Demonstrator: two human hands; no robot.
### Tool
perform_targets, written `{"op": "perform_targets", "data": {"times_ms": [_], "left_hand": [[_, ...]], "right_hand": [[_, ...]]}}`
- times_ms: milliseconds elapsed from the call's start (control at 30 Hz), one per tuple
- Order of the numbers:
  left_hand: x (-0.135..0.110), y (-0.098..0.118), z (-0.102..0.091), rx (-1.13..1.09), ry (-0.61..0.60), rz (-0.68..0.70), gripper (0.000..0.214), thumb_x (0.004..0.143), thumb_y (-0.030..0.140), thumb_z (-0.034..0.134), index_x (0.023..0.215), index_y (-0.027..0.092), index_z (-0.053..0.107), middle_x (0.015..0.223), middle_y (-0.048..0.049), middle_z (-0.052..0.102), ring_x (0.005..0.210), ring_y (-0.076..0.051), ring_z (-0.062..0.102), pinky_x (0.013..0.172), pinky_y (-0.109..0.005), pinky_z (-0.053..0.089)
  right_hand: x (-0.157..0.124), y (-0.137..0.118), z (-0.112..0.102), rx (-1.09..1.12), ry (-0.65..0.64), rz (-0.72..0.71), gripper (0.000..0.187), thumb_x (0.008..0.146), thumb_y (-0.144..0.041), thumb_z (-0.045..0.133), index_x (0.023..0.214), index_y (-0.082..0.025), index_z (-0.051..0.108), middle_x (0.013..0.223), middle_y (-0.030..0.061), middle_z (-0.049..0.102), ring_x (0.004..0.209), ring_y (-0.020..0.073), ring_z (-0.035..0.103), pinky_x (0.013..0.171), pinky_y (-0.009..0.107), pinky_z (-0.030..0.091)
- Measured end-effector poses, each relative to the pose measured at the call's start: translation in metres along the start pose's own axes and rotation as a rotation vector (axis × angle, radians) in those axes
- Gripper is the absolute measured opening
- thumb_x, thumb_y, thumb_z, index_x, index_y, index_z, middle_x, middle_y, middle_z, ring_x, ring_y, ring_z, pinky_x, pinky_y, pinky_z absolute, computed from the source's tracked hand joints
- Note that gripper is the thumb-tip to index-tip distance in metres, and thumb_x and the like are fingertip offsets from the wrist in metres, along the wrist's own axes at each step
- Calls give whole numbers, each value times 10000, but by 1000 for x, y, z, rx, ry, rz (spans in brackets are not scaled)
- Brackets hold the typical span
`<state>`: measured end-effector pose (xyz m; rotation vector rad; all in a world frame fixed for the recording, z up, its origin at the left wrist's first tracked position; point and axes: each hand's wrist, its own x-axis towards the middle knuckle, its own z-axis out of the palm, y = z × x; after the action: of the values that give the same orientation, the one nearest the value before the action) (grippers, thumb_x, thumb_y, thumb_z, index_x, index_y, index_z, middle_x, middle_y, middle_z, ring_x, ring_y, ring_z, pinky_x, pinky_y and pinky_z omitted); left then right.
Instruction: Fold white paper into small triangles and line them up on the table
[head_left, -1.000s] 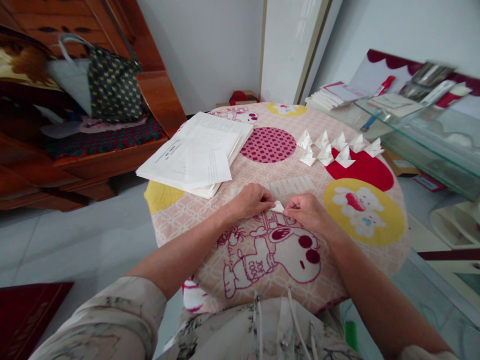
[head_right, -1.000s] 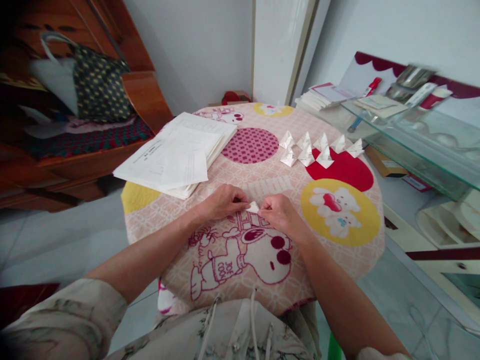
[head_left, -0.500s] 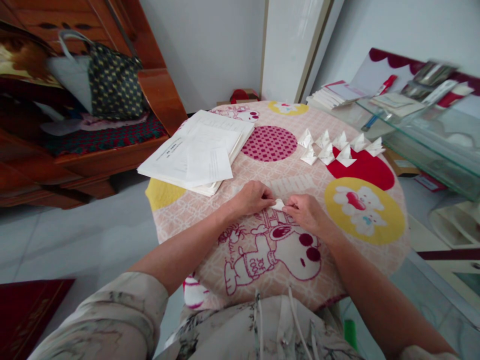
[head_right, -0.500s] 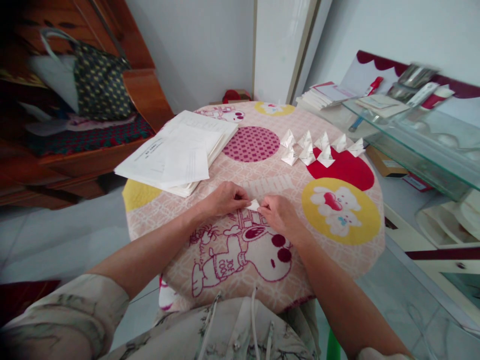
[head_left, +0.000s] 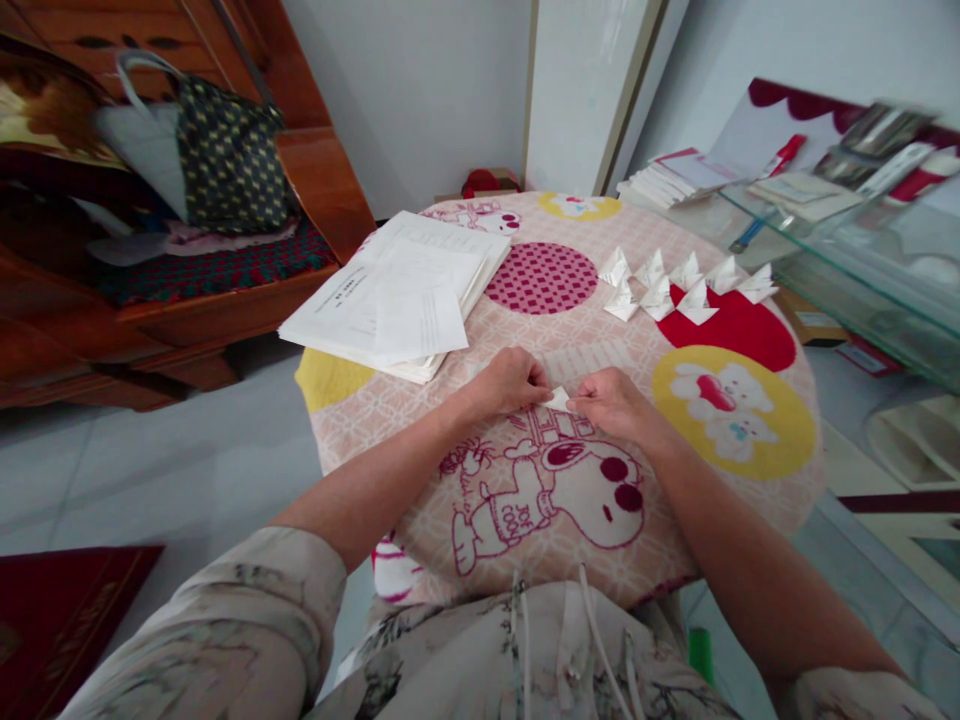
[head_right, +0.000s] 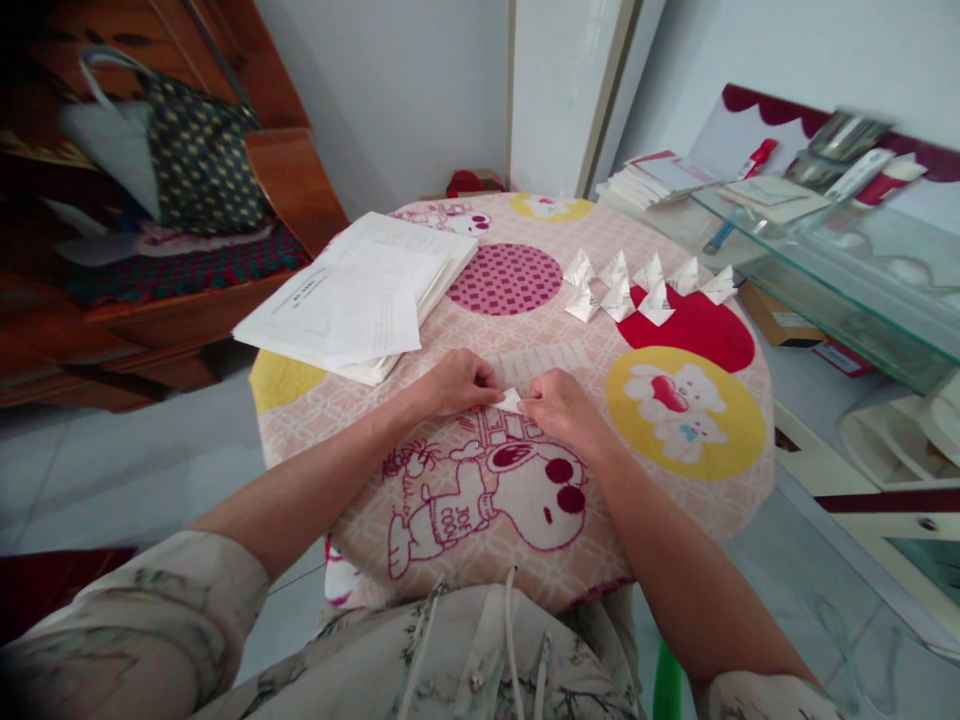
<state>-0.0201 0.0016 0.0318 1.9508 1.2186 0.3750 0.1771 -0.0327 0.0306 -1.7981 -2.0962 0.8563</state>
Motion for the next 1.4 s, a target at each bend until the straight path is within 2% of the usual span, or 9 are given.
{"op": "perform_targets", "data": {"times_ms": [300,567,867,1033,1200,1267,1400], "left_hand": [[0,5,1,98,23,-15,118,737,179,676,644,121,720,500,14,602,491,-85,501,542,-220,350],[0,1,8,168,121,30,46,707,169,708,713,133,736,610,-8,662,572,-107,540,585,-225,396],[4,10,2,187,21,3,117,723,211,691,743,128,771,628,-16,677,574,-116,550,570,-223,385],[4,2,4,30,36,5,112,687,229,679,667,133,733,572,17,622,557,-101,521,540,-212,346],[-1,-3,2,-321,-17,-19,163,645,259,686,555,138,624,482,56,473,468,-63,368,476,-215,244],[-2,-1,0,-462,-76,-36,195,636,292,698,554,142,603,466,59,445,452,-61,336,466,-222,216],[-1,5,2,-584,-137,-24,226,614,291,703,519,151,554,431,55,415,430,-57,299,464,-232,179]], "right_hand": [[1,-2,-1,-2,-5,31,235,776,-249,658,564,-170,593,502,-8,535,508,116,471,504,266,307],[-1,-5,0,41,23,80,190,748,-221,688,580,-172,614,529,14,584,551,141,541,514,256,347],[-3,-3,6,68,97,44,173,743,-215,669,587,-177,602,531,6,581,529,122,519,504,236,352],[-8,4,7,259,130,58,119,709,-264,688,664,-166,637,526,-22,578,487,110,497,480,228,347],[-10,13,4,404,167,-87,199,688,-309,715,782,-135,702,642,3,661,575,126,559,535,233,409],[-9,13,2,462,111,-118,238,726,-351,706,814,-130,718,637,4,660,568,122,557,532,229,404],[-8,10,3,693,-58,-130,295,785,-420,664,702,-138,683,573,18,644,485,102,530,484,223,378]]}}
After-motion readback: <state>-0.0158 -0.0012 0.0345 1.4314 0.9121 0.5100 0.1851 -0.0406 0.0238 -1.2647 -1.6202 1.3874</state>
